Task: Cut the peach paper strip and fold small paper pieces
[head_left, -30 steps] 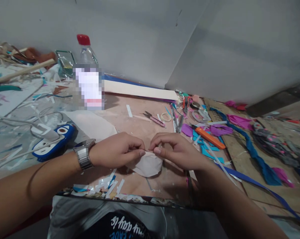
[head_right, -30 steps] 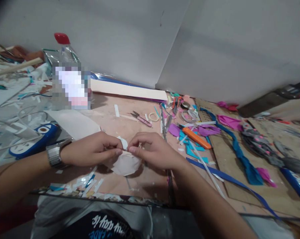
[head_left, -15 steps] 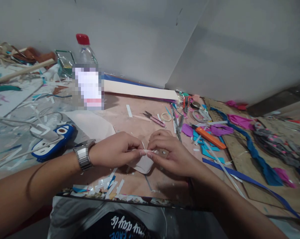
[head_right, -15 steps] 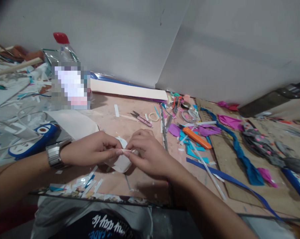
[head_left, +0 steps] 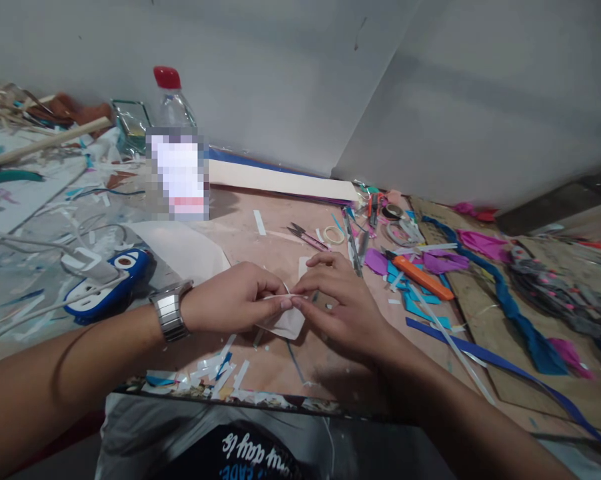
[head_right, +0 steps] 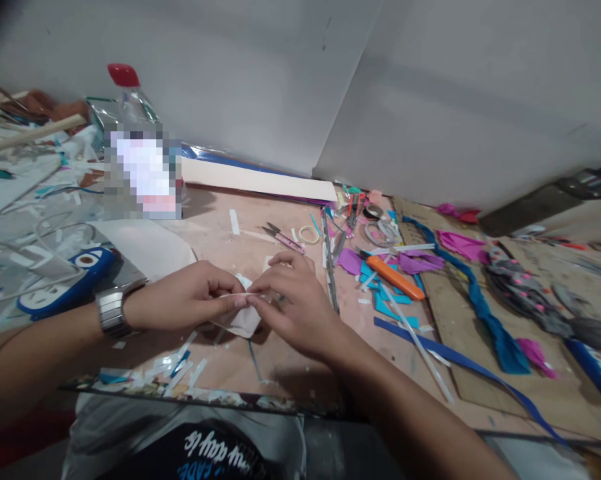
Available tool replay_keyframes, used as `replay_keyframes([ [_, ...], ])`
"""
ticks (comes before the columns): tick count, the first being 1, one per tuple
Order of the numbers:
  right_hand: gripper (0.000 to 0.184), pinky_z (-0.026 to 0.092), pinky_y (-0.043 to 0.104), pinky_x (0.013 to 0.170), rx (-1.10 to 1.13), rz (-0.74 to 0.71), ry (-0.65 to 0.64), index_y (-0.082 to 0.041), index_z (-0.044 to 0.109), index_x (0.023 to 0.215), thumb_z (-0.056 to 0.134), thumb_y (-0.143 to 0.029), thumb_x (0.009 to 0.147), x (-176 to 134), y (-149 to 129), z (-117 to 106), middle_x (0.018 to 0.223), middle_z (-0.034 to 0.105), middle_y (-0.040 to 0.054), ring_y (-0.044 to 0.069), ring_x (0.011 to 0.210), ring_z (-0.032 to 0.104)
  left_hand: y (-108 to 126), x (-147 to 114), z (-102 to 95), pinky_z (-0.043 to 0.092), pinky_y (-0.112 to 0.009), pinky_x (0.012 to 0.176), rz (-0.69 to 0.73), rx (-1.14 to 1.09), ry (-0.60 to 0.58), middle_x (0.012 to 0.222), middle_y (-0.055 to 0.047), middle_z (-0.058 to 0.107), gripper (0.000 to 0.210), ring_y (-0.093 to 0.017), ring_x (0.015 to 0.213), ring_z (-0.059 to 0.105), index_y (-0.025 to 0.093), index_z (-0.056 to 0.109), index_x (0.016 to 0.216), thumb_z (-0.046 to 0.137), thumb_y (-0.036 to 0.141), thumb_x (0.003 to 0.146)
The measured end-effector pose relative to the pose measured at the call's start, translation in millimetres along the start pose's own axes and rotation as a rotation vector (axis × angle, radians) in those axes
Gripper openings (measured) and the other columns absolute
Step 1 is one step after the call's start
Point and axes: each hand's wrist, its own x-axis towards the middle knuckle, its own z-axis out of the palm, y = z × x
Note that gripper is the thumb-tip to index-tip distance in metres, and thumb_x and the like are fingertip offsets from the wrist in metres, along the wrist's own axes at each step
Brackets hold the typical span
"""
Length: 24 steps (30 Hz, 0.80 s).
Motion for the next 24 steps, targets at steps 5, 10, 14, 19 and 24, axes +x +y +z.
replay_keyframes([
  [5, 0.005, 0.042, 0.047, 0.104, -0.046, -0.027, 0.013, -0.024, 0.072, 0.096, 0.069, -0.020, 0.096, -0.2, -0.1, 0.8, 0.087, 0.077, 0.0015, 0.027, 0.110, 0.058, -2.5, 0.6, 0.6, 0.032, -0.020, 0.051, -0.010, -0.042, 0.006, 0.061, 0.003, 0.053, 0.037, -0.009, 0.055, 0.045, 0.014, 0.067, 0.078, 0.056, 0.042, 0.099],
  [10, 0.005, 0.037, 0.047, 0.105, -0.126, -0.065, 0.009, -0.024, 0.071, 0.093, 0.069, -0.020, 0.095, -1.3, -0.1, 1.5, 0.086, 0.078, 0.0003, 0.028, 0.113, 0.058, -3.6, 1.3, -0.3, 0.033, -0.021, 0.051, -0.065, -0.091, -0.023, 0.063, 0.002, 0.055, 0.031, -0.009, 0.055, 0.046, 0.013, 0.072, 0.085, 0.058, 0.039, 0.096],
  [14, 0.005, 0.035, 0.047, 0.104, -0.165, -0.069, 0.014, -0.024, 0.072, 0.094, 0.068, -0.023, 0.096, -1.3, -0.9, 1.9, 0.086, 0.079, 0.0005, 0.027, 0.111, 0.060, -1.7, 0.7, 0.3, 0.032, -0.021, 0.050, -0.045, -0.084, 0.002, 0.060, 0.003, 0.053, 0.034, -0.009, 0.053, 0.044, 0.013, 0.072, 0.081, 0.057, 0.039, 0.097],
  [19, 0.005, 0.033, 0.048, 0.104, -0.172, -0.043, 0.015, -0.024, 0.073, 0.092, 0.070, -0.026, 0.095, -1.9, -0.9, 3.3, 0.083, 0.078, 0.0005, 0.027, 0.109, 0.061, 2.2, -1.2, 3.8, 0.032, -0.021, 0.052, 0.016, 0.050, 0.044, 0.060, 0.001, 0.059, 0.042, -0.010, 0.055, 0.049, 0.014, 0.069, 0.072, 0.054, 0.042, 0.100],
  [24, 0.005, 0.032, 0.048, 0.105, -0.168, -0.026, 0.002, -0.024, 0.072, 0.090, 0.070, -0.025, 0.095, -2.2, 0.2, 3.9, 0.081, 0.077, -0.0002, 0.027, 0.110, 0.061, 5.0, -2.1, 4.2, 0.031, -0.024, 0.055, 0.096, 0.308, 0.094, 0.057, 0.001, 0.060, 0.044, -0.009, 0.051, 0.049, 0.016, 0.067, 0.068, 0.053, 0.038, 0.103],
])
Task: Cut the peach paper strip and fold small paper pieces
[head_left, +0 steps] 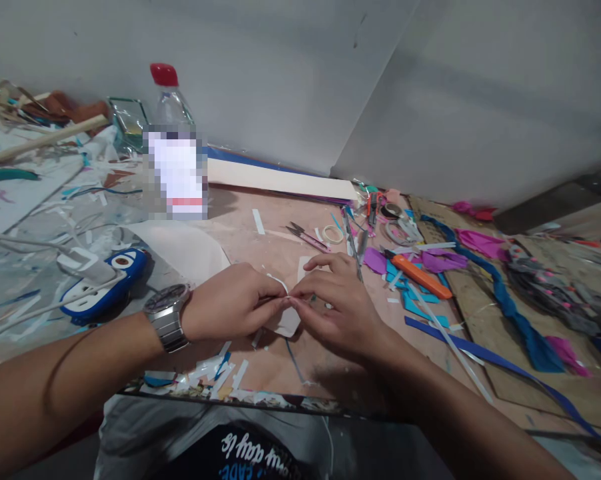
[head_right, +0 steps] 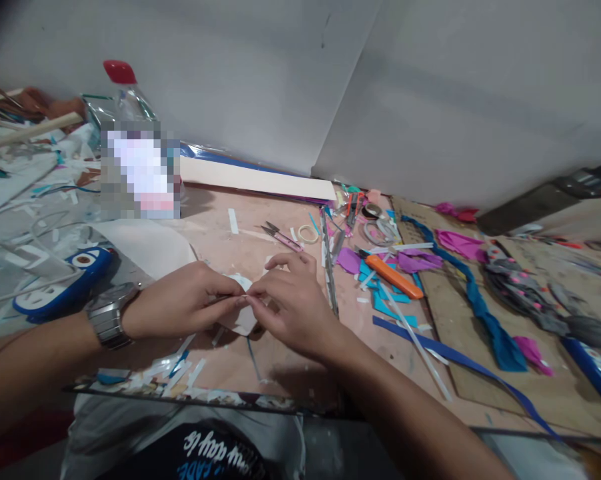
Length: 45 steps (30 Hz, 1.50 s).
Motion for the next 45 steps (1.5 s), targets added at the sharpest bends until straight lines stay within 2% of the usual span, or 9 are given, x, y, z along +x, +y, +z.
replay_keyframes([
  [9, 0.009, 0.034, 0.047, 0.106, 0.024, 0.020, -0.064, -0.024, 0.072, 0.092, 0.069, -0.031, 0.097, 1.8, 2.1, -3.5, 0.085, 0.076, 0.0024, 0.028, 0.112, 0.058, -5.1, -0.1, 2.3, 0.032, -0.027, 0.059, -0.023, 0.112, 0.000, 0.065, -0.003, 0.068, 0.051, -0.013, 0.057, 0.057, 0.017, 0.070, 0.076, 0.045, 0.050, 0.107],
  [13, 0.009, 0.034, 0.048, 0.106, 0.038, 0.030, -0.084, -0.024, 0.071, 0.091, 0.068, -0.029, 0.098, 2.5, 1.6, -4.0, 0.086, 0.076, 0.0021, 0.028, 0.113, 0.057, -5.7, -0.3, 3.3, 0.032, -0.027, 0.060, -0.042, 0.105, -0.007, 0.068, -0.003, 0.070, 0.046, -0.014, 0.059, 0.059, 0.017, 0.072, 0.080, 0.048, 0.048, 0.106],
  [18, 0.009, 0.034, 0.048, 0.105, 0.041, 0.035, -0.097, -0.023, 0.068, 0.090, 0.066, -0.025, 0.098, 2.7, 0.6, -4.2, 0.087, 0.075, 0.0019, 0.027, 0.111, 0.057, -5.5, 0.3, 2.1, 0.034, -0.026, 0.063, -0.074, 0.042, 0.060, 0.074, -0.001, 0.074, 0.034, -0.014, 0.064, 0.063, 0.019, 0.075, 0.090, 0.059, 0.047, 0.100],
  [27, 0.006, 0.034, 0.046, 0.104, 0.031, 0.038, -0.116, -0.022, 0.068, 0.093, 0.066, -0.024, 0.099, 1.5, 0.8, -2.8, 0.089, 0.075, 0.0007, 0.026, 0.113, 0.055, -6.6, -1.4, 1.3, 0.036, -0.026, 0.064, -0.087, 0.032, 0.037, 0.075, -0.003, 0.076, 0.039, -0.014, 0.066, 0.064, 0.018, 0.078, 0.087, 0.058, 0.048, 0.101],
  [34, 0.009, 0.035, 0.047, 0.105, 0.053, 0.054, -0.132, -0.023, 0.067, 0.089, 0.067, -0.023, 0.098, 1.3, 0.4, -2.1, 0.089, 0.075, 0.0010, 0.027, 0.115, 0.055, -5.4, -0.4, 0.3, 0.034, -0.026, 0.062, -0.078, 0.048, 0.034, 0.072, -0.002, 0.076, 0.041, -0.012, 0.062, 0.062, 0.019, 0.079, 0.083, 0.056, 0.048, 0.103],
  [39, 0.012, 0.034, 0.049, 0.107, 0.063, 0.070, -0.139, -0.024, 0.068, 0.089, 0.067, -0.029, 0.099, 1.0, -0.1, -2.3, 0.088, 0.075, 0.0007, 0.027, 0.115, 0.056, -4.6, 0.4, 0.2, 0.037, -0.026, 0.064, -0.086, 0.047, 0.044, 0.077, -0.004, 0.079, 0.043, -0.014, 0.067, 0.066, 0.020, 0.081, 0.088, 0.055, 0.051, 0.103],
  [45, 0.011, 0.035, 0.049, 0.107, 0.070, 0.067, -0.150, -0.023, 0.068, 0.090, 0.067, -0.029, 0.100, 1.0, 1.1, -2.2, 0.089, 0.075, 0.0017, 0.027, 0.116, 0.056, -3.3, 0.0, 0.5, 0.037, -0.026, 0.062, -0.094, 0.043, 0.040, 0.073, -0.004, 0.075, 0.035, -0.014, 0.065, 0.063, 0.018, 0.079, 0.088, 0.060, 0.045, 0.099],
])
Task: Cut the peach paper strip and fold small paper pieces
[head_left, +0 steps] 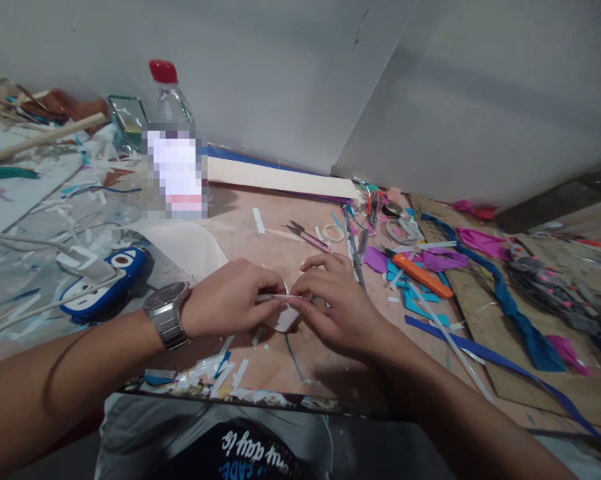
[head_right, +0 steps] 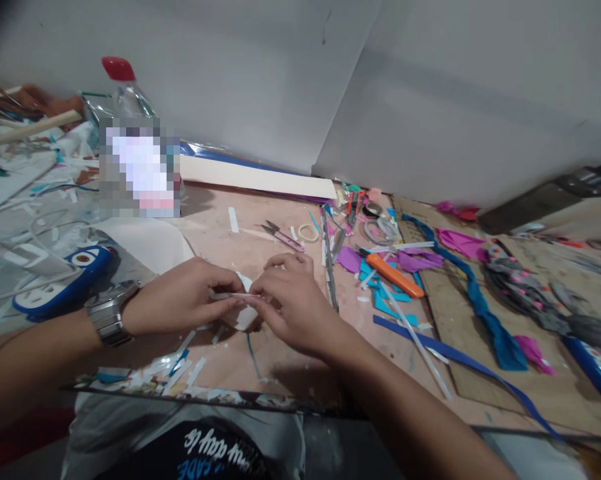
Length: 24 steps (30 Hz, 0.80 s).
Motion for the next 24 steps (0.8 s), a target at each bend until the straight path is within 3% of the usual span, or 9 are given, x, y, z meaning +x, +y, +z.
replay_keyframes([
  [8, 0.011, 0.035, 0.048, 0.105, -0.007, -0.029, 0.011, -0.023, 0.069, 0.091, 0.066, -0.029, 0.100, 0.5, -0.2, 1.7, 0.089, 0.074, 0.0026, 0.027, 0.113, 0.057, -1.4, 1.1, 0.6, 0.035, -0.025, 0.058, -0.028, -0.117, -0.101, 0.067, -0.002, 0.070, 0.039, -0.012, 0.059, 0.058, 0.016, 0.074, 0.080, 0.055, 0.044, 0.099],
  [14, 0.003, 0.034, 0.047, 0.103, -0.018, -0.115, 0.100, -0.024, 0.072, 0.096, 0.070, -0.022, 0.095, 0.6, -0.6, 1.6, 0.086, 0.076, 0.0002, 0.024, 0.105, 0.061, -1.8, 2.4, -2.3, 0.036, -0.023, 0.056, -0.094, -0.313, -0.190, 0.069, -0.001, 0.068, 0.024, -0.012, 0.060, 0.057, 0.014, 0.072, 0.084, 0.058, 0.033, 0.093],
  [24, 0.009, 0.032, 0.047, 0.100, -0.108, -0.220, 0.164, -0.023, 0.071, 0.093, 0.068, -0.015, 0.092, 1.7, -3.4, -1.2, 0.082, 0.073, -0.0001, 0.022, 0.096, 0.063, -5.6, 1.7, -1.1, 0.031, -0.020, 0.048, -0.207, -0.620, -0.297, 0.058, 0.005, 0.045, 0.023, -0.008, 0.050, 0.036, 0.013, 0.069, 0.086, 0.057, 0.032, 0.091],
])
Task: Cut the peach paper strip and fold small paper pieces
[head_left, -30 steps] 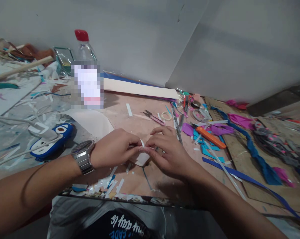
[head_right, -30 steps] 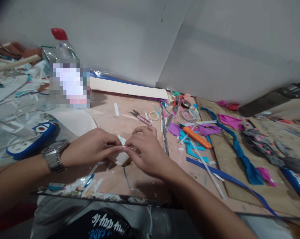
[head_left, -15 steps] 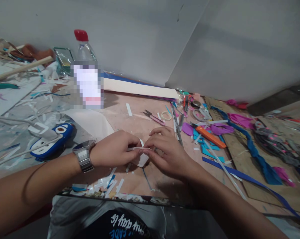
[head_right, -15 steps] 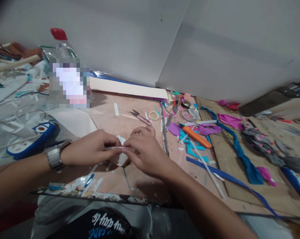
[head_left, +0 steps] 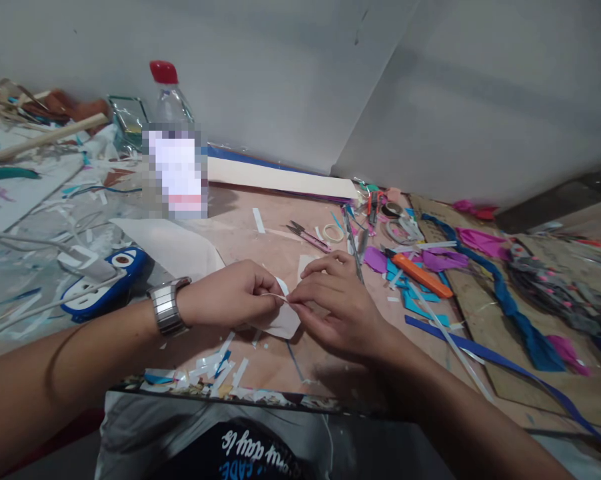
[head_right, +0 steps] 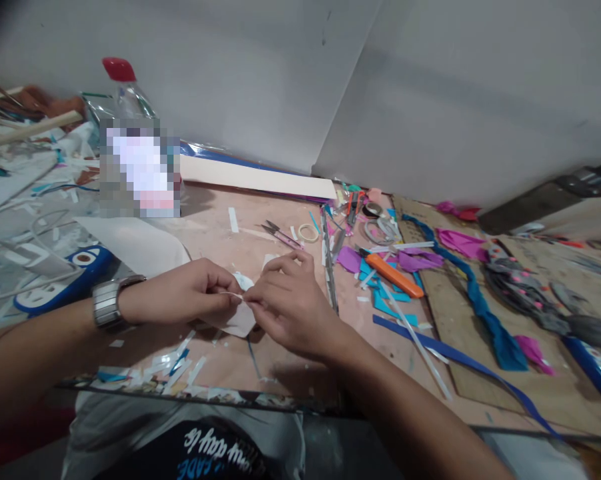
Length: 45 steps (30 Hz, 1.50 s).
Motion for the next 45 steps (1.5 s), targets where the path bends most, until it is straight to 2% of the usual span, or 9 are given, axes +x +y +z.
replay_keyframes([
  [4, 0.011, 0.031, 0.047, 0.101, -0.010, 0.002, -0.004, -0.024, 0.071, 0.093, 0.068, -0.013, 0.092, 0.2, 0.0, 0.2, 0.082, 0.073, -0.0018, 0.022, 0.095, 0.063, -0.8, 0.3, -0.4, 0.031, -0.020, 0.047, -0.001, 0.014, 0.008, 0.059, 0.005, 0.044, 0.025, -0.008, 0.051, 0.036, 0.013, 0.069, 0.085, 0.057, 0.034, 0.092],
  [11, 0.010, 0.031, 0.048, 0.102, -0.036, -0.019, -0.035, -0.025, 0.073, 0.097, 0.068, -0.017, 0.093, -1.3, 0.2, -1.6, 0.088, 0.076, -0.0014, 0.023, 0.099, 0.063, 4.8, 0.5, -1.9, 0.032, -0.020, 0.044, -0.047, -0.022, 0.022, 0.061, 0.002, 0.052, 0.019, -0.008, 0.049, 0.042, 0.014, 0.068, 0.080, 0.056, 0.027, 0.086],
  [14, 0.011, 0.031, 0.048, 0.102, -0.055, -0.025, -0.046, -0.026, 0.073, 0.098, 0.066, -0.018, 0.095, -1.7, -0.3, -2.7, 0.089, 0.077, -0.0011, 0.023, 0.099, 0.063, 3.3, 1.1, -1.5, 0.028, -0.020, 0.043, -0.006, -0.032, 0.028, 0.056, 0.004, 0.046, 0.026, -0.007, 0.046, 0.039, 0.015, 0.062, 0.073, 0.057, 0.034, 0.091],
  [17, 0.010, 0.032, 0.048, 0.102, -0.062, -0.015, -0.035, -0.026, 0.073, 0.097, 0.066, -0.020, 0.095, -1.0, -1.3, -2.9, 0.089, 0.078, -0.0006, 0.024, 0.099, 0.064, 0.1, 2.6, -0.8, 0.028, -0.020, 0.045, 0.022, 0.005, 0.068, 0.057, 0.004, 0.048, 0.028, -0.007, 0.047, 0.038, 0.015, 0.065, 0.077, 0.060, 0.038, 0.092],
  [23, 0.005, 0.030, 0.049, 0.103, -0.065, 0.049, -0.057, -0.025, 0.072, 0.096, 0.068, -0.023, 0.096, 0.7, -1.9, -2.2, 0.086, 0.077, 0.0000, 0.025, 0.100, 0.062, 3.1, 0.8, 1.4, 0.035, -0.021, 0.054, 0.115, 0.248, 0.173, 0.065, 0.001, 0.062, 0.027, -0.010, 0.058, 0.050, 0.014, 0.071, 0.081, 0.059, 0.034, 0.094],
  [29, 0.008, 0.030, 0.049, 0.104, -0.020, 0.084, -0.134, -0.022, 0.067, 0.094, 0.061, -0.022, 0.100, 0.5, -1.5, -0.4, 0.088, 0.074, 0.0018, 0.024, 0.102, 0.061, 7.0, -2.7, 3.4, 0.034, -0.023, 0.058, 0.212, 0.464, 0.208, 0.065, 0.001, 0.063, 0.026, -0.010, 0.060, 0.052, 0.015, 0.070, 0.078, 0.056, 0.028, 0.096],
  [35, 0.004, 0.034, 0.049, 0.103, 0.078, 0.179, -0.166, -0.021, 0.064, 0.096, 0.061, -0.022, 0.097, 0.7, -1.5, 1.3, 0.094, 0.071, 0.0053, 0.026, 0.106, 0.058, 3.1, -2.5, 4.2, 0.033, -0.025, 0.059, 0.318, 0.663, 0.269, 0.065, 0.001, 0.064, 0.027, -0.011, 0.057, 0.052, 0.016, 0.069, 0.078, 0.056, 0.028, 0.098],
  [41, 0.010, 0.039, 0.048, 0.101, 0.236, 0.252, -0.162, -0.023, 0.064, 0.099, 0.057, -0.016, 0.096, 1.1, -2.7, 2.0, 0.098, 0.069, 0.0063, 0.027, 0.110, 0.056, -4.1, 0.1, 5.4, 0.036, -0.028, 0.062, 0.450, 0.945, 0.300, 0.073, -0.002, 0.070, 0.031, -0.015, 0.066, 0.062, 0.018, 0.067, 0.081, 0.048, 0.027, 0.104],
  [45, 0.010, 0.042, 0.047, 0.100, 0.378, 0.333, -0.147, -0.023, 0.064, 0.092, 0.056, -0.019, 0.097, 2.9, -3.4, 2.4, 0.098, 0.068, 0.0062, 0.026, 0.109, 0.058, -5.0, -0.1, 6.6, 0.040, -0.028, 0.065, 0.512, 1.013, 0.329, 0.079, -0.002, 0.074, 0.032, -0.016, 0.071, 0.066, 0.019, 0.068, 0.086, 0.045, 0.028, 0.106],
])
